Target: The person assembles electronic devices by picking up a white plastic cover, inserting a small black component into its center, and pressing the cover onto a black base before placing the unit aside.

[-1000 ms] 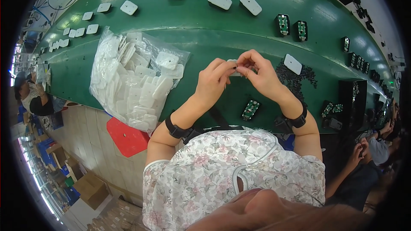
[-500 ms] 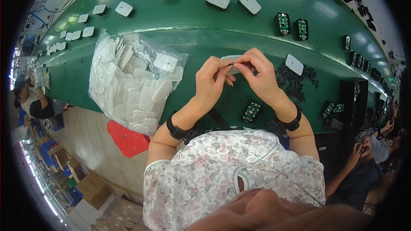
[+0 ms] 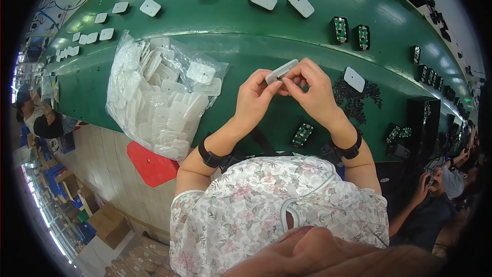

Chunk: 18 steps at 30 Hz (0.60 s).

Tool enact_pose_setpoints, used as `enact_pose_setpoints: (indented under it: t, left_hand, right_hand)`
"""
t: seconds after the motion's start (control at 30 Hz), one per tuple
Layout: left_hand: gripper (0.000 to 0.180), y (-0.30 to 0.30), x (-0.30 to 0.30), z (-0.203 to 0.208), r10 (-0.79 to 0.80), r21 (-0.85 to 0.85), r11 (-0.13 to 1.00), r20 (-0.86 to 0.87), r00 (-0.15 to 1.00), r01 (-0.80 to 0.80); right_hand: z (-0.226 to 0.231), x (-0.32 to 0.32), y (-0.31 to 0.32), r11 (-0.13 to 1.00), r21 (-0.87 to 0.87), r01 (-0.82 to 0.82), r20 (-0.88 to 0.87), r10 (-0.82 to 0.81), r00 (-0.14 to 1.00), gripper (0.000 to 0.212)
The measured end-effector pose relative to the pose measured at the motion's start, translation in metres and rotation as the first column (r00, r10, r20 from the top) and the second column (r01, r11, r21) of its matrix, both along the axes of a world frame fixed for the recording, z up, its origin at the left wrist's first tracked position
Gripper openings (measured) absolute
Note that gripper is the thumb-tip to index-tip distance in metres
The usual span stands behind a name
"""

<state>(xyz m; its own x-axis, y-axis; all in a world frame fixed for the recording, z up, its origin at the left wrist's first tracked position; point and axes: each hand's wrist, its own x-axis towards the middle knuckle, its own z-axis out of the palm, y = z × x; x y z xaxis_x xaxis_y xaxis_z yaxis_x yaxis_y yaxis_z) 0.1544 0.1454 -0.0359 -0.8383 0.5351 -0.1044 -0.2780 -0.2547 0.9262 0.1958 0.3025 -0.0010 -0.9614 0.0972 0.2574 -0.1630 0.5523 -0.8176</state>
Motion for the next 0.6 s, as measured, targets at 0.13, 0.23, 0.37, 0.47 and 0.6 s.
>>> enact_pose_setpoints:
  t: [0.13,0.23,0.37,0.47,0.6]
  left_hand:
    - [0.009,0.002,0.004,0.006,0.072,-0.046,0.995,-0.248,0.966,-0.086]
    - [0.009,0.002,0.004,0.006,0.074,-0.101,0.989,-0.309,0.948,-0.11]
    - [0.009,0.002,0.005,0.005,0.051,-0.041,0.997,-0.207,0.977,-0.061]
    - [0.008,-0.001,0.005,0.001,-0.032,-0.102,0.995,-0.266,0.963,0.005]
    - [0.009,-0.003,0.005,-0.002,-0.059,-0.195,0.981,-0.258,0.964,0.008]
  right_hand:
    - [0.004,0.002,-0.004,0.989,-0.141,0.044,0.131,-0.025,0.991,0.01]
    - [0.0,0.006,-0.005,0.963,-0.262,0.066,0.161,-0.024,0.987,0.012]
    - [-0.006,0.012,0.003,0.969,-0.149,0.197,-0.002,-0.2,0.98,0.025]
    - [0.0,0.013,0.004,0.98,-0.107,0.166,0.035,-0.163,0.986,0.034]
    - [-0.013,0.01,0.013,0.997,-0.067,0.028,0.093,-0.021,0.995,0.024]
